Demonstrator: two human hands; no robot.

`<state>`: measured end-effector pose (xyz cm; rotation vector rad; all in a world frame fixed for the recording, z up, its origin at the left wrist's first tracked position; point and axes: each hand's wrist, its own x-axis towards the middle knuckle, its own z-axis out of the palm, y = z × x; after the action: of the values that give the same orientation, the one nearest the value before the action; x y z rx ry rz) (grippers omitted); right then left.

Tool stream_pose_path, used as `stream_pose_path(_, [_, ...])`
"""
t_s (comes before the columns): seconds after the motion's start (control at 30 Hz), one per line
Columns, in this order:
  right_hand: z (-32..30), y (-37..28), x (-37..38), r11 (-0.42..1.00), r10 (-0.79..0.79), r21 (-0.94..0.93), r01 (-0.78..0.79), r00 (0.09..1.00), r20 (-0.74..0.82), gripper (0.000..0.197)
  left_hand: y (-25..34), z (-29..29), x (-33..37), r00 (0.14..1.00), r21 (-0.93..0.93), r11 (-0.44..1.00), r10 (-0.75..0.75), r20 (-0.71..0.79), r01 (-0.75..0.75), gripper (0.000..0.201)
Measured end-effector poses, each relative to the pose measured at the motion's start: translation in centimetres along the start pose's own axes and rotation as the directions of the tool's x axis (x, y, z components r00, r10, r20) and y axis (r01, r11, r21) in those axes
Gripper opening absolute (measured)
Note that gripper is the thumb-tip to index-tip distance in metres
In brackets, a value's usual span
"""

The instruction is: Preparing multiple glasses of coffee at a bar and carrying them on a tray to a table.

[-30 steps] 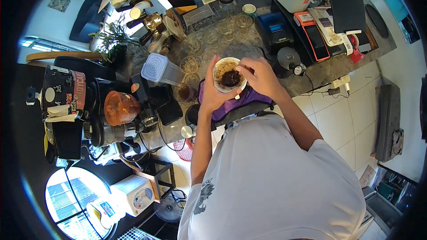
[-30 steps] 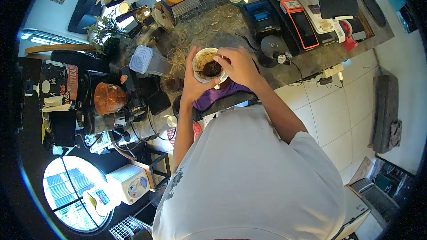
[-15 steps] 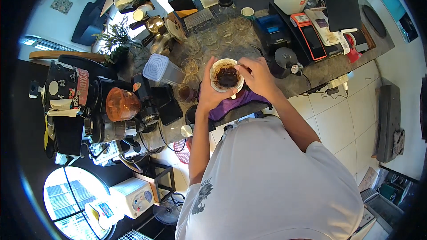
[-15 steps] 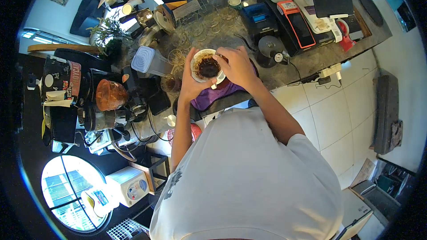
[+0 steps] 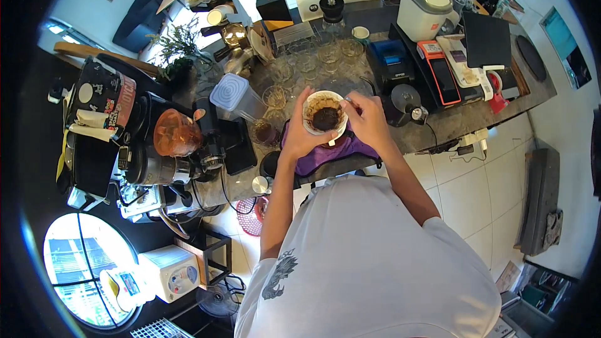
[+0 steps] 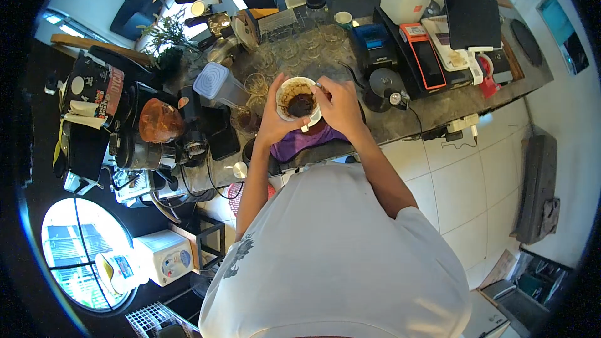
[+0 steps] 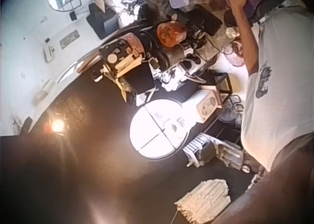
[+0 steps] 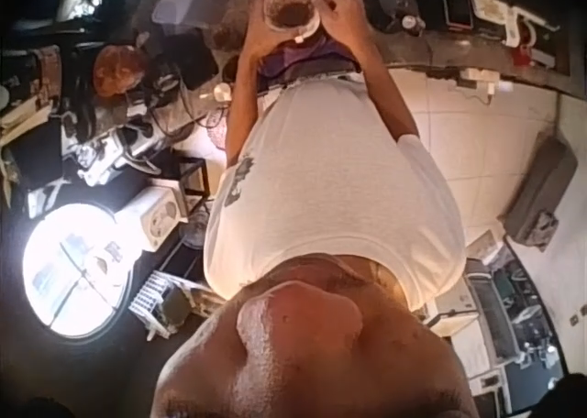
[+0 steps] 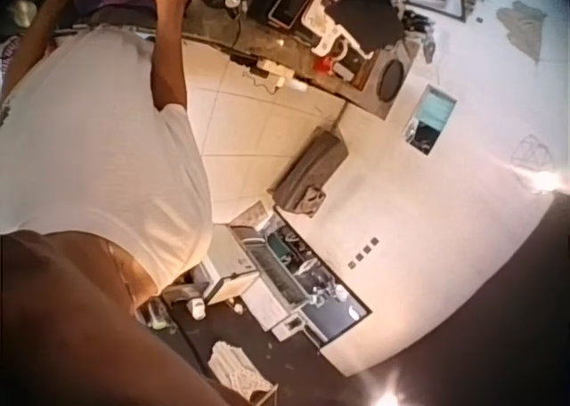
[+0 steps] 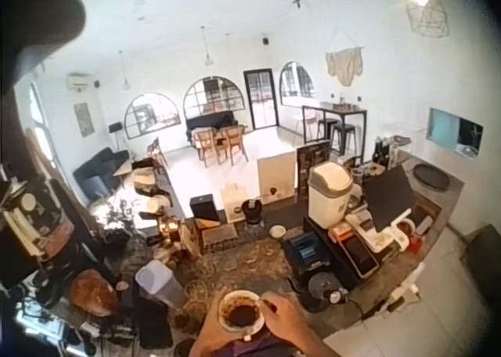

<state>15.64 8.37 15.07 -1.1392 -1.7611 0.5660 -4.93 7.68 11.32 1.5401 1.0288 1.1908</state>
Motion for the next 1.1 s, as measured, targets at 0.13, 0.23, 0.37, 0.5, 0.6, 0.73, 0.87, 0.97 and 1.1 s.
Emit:
stream_pose_path(0.13, [0.2,-0.4,-0.1,0.997,0.070,0.022,-0.069,0.996,-0.062,0.021,0.6,0.0,-0.3,0.999,-0.074,0.997,-0.035,0.028,0.037,0.125])
stream_pose_path(0.23, [0.5,0.1,0.2,0.999,0.054,0.003,-0.054,0.998,-0.020,0.022,0.5,-0.2,-0.2,0.998,-0.052,0.998,-0.041,0.042,0.043,0.124])
stream_pose_path(0.37, [0.6,0.2,0.6,0.997,0.014,-0.082,-0.015,1.000,-0.019,0.023,0.7,-0.3,-0.1,0.999,0.018,1.000,-0.006,0.038,0.005,0.121])
stream_pose_path(0.5, [0.9,0.0,1.0,0.994,-0.006,-0.111,0.008,1.000,0.013,0.022,0.1,-0.2,-0.2,1.000,-0.022,1.000,-0.014,0.010,0.014,0.123])
stream_pose_path(0.6, [1.1,-0.4,0.9,0.992,-0.003,-0.129,0.005,1.000,0.015,0.022,0.1,-0.2,-0.3,1.000,-0.024,1.000,0.004,0.009,-0.004,0.122])
stream_pose_path(0.73, [1.1,-0.5,0.3,0.993,0.039,-0.111,-0.034,0.998,0.041,0.019,0.9,0.0,-0.1,0.998,-0.070,0.997,-0.037,0.053,0.040,0.122])
stream_pose_path(0.87, [0.9,-0.7,0.0,0.985,-0.017,-0.173,0.024,0.999,0.046,0.018,0.6,-0.2,0.0,0.999,-0.015,1.000,-0.016,0.040,0.017,0.122])
stream_pose_path(0.97, [1.0,-0.7,-0.3,0.984,-0.030,-0.175,0.035,0.999,0.029,0.018,0.3,-0.5,0.2,0.999,0.000,1.000,0.010,0.041,-0.010,0.121])
stream_pose_path(1.1, [1.3,-0.6,-0.8,0.989,-0.031,-0.142,0.033,0.999,0.018,0.017,0.4,-0.4,0.0,0.999,-0.009,0.999,0.036,0.025,-0.036,0.120])
